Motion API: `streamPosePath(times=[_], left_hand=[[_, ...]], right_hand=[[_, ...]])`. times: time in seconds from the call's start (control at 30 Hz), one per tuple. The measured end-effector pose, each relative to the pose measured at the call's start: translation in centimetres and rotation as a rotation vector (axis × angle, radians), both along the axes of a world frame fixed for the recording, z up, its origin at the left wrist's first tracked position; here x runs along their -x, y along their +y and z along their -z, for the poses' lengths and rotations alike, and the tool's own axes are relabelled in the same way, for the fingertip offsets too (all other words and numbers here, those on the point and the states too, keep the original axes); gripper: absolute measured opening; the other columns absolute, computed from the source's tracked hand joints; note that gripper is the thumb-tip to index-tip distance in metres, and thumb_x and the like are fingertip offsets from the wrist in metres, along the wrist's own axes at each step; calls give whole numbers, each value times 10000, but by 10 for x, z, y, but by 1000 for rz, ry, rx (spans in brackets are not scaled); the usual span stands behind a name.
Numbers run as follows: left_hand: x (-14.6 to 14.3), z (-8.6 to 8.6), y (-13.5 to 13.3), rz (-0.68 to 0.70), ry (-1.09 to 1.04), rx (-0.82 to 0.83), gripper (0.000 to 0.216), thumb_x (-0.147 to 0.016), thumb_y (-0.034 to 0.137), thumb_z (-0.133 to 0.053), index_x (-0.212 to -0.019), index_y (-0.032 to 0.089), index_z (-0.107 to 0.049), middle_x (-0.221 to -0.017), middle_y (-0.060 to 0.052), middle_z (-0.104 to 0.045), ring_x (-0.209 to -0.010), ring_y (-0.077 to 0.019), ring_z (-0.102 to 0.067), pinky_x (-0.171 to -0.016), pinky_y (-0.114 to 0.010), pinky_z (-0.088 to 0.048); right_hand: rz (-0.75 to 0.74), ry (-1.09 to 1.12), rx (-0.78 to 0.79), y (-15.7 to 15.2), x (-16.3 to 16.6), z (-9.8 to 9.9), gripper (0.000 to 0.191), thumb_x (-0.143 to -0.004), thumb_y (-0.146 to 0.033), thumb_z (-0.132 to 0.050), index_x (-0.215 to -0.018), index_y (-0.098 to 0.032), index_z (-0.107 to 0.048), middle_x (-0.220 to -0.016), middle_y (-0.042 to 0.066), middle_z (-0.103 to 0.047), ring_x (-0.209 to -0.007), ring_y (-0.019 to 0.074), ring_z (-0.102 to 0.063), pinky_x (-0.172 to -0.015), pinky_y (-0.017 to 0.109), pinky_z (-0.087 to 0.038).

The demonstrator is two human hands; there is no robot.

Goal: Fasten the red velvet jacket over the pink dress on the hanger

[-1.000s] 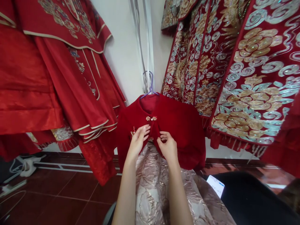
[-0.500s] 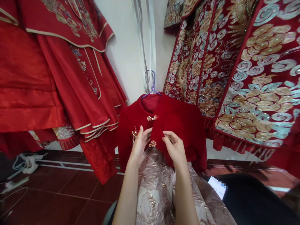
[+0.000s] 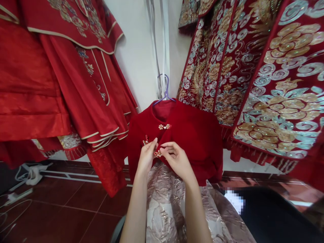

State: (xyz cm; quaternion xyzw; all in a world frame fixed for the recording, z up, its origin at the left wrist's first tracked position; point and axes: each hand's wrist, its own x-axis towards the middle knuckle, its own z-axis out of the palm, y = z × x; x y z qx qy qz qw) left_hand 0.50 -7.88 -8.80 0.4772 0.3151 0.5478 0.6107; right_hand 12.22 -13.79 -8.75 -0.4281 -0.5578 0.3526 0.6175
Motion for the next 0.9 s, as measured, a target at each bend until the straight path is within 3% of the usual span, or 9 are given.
streamPosePath(times=[0.23,0.3,0.37,0.43,0.63,0.77,0.9], left_hand=[[3,7,10,-194,284,-286,237,-734,383,-681,-810,164,-630,-630,-1,-602,-560,-115,-529,-584,-241,-415],[6,7,9,-387,416,-365,208,-731,332,-689,-867,182,-641,-769,-34,-627,-692,-150,-566,-685,-280,-449],[8,8,9,-599,532,-414,318,-689,294,-734,-975,205,-626,-975,-71,-618,-913,-207,-565,-848,-353,-444],[10,11,10,-705,596,-419,464,-647,298,-775,-1062,213,-586,-1103,-95,-578,-1078,-253,-509,-971,-427,-387],[13,26,25,-607,506,-356,490,-671,364,-757,-1074,178,-549,-1122,-106,-545,-995,-203,-556,-931,-387,-445],[15,32,32,-576,412,-358,429,-672,273,-750,-1041,167,-558,-1096,-103,-591,-995,-187,-580,-926,-367,-462],[19,32,36,-494,268,-306,336,-702,168,-690,-1018,151,-579,-1053,-105,-639,-964,-171,-618,-938,-361,-473]], right_hand=[[33,-112,-7,10,4,14,309,-702,-371,-722,-923,-194,-600,-836,26,-618,-769,143,-587,-668,256,-521],[33,-107,-5,11,5,15,311,-695,-363,-725,-924,-189,-609,-825,26,-625,-757,142,-589,-678,264,-525],[35,-103,4,11,5,14,309,-688,-368,-731,-914,-182,-630,-813,28,-635,-751,143,-593,-697,272,-527],[41,-98,15,11,5,13,300,-681,-378,-737,-890,-178,-656,-798,29,-645,-744,144,-599,-715,281,-526],[82,-38,21,13,5,14,300,-662,-379,-753,-865,-165,-699,-797,44,-679,-735,149,-616,-730,285,-525],[193,10,-6,26,12,11,329,-666,-397,-747,-884,-154,-705,-831,75,-706,-752,169,-640,-736,300,-539],[194,-26,-60,50,25,6,311,-679,-384,-725,-897,-163,-713,-846,64,-721,-762,167,-656,-751,293,-544]])
